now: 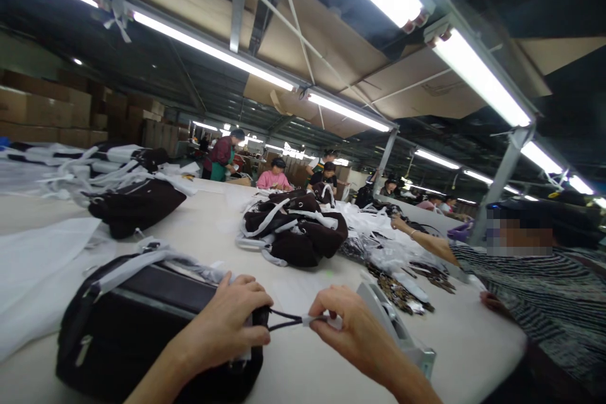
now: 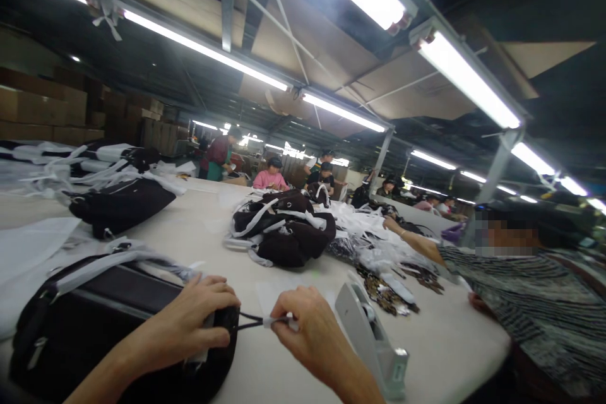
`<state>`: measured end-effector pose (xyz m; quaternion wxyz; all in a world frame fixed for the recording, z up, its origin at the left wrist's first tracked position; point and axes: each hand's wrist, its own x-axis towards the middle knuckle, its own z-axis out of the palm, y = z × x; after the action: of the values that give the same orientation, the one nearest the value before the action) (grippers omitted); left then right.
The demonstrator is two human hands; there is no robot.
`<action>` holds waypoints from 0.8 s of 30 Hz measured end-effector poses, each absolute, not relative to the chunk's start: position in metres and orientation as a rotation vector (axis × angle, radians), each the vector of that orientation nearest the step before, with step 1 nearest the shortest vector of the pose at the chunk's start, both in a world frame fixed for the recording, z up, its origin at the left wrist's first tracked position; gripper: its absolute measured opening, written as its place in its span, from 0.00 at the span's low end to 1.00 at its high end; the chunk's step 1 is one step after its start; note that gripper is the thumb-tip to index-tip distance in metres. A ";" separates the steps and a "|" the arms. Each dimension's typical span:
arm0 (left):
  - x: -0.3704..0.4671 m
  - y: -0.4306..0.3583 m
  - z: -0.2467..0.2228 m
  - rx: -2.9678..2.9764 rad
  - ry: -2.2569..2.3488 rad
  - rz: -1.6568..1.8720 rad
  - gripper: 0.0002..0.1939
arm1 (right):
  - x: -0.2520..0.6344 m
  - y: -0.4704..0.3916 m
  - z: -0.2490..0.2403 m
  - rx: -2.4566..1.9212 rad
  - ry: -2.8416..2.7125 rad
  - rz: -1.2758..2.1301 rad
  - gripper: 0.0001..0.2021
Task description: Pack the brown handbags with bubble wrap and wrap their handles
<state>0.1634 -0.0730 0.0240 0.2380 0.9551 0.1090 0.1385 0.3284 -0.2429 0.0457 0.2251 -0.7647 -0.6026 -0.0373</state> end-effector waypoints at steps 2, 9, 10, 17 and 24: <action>0.166 -0.070 0.019 2.569 0.239 0.407 0.12 | 0.330 -0.240 0.045 -2.106 -1.680 -0.130 0.07; 0.182 -0.070 0.000 2.464 0.258 0.544 0.08 | 0.336 -0.236 0.037 -2.116 -1.777 -0.176 0.06; 0.183 -0.068 -0.002 2.462 0.244 0.560 0.08 | 0.336 -0.236 0.036 -2.122 -1.782 -0.188 0.06; 0.185 -0.062 -0.008 2.432 0.237 0.541 0.08 | 0.322 -0.219 0.030 -2.147 -1.805 -0.177 0.05; 0.183 -0.063 -0.001 2.493 0.227 0.539 0.12 | 0.305 -0.182 0.014 -2.149 -1.783 -0.179 0.11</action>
<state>0.1830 -0.0630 -0.0008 0.2865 0.9328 0.0848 0.2017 0.3051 -0.1817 0.0141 0.1708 -0.7566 -0.6280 -0.0632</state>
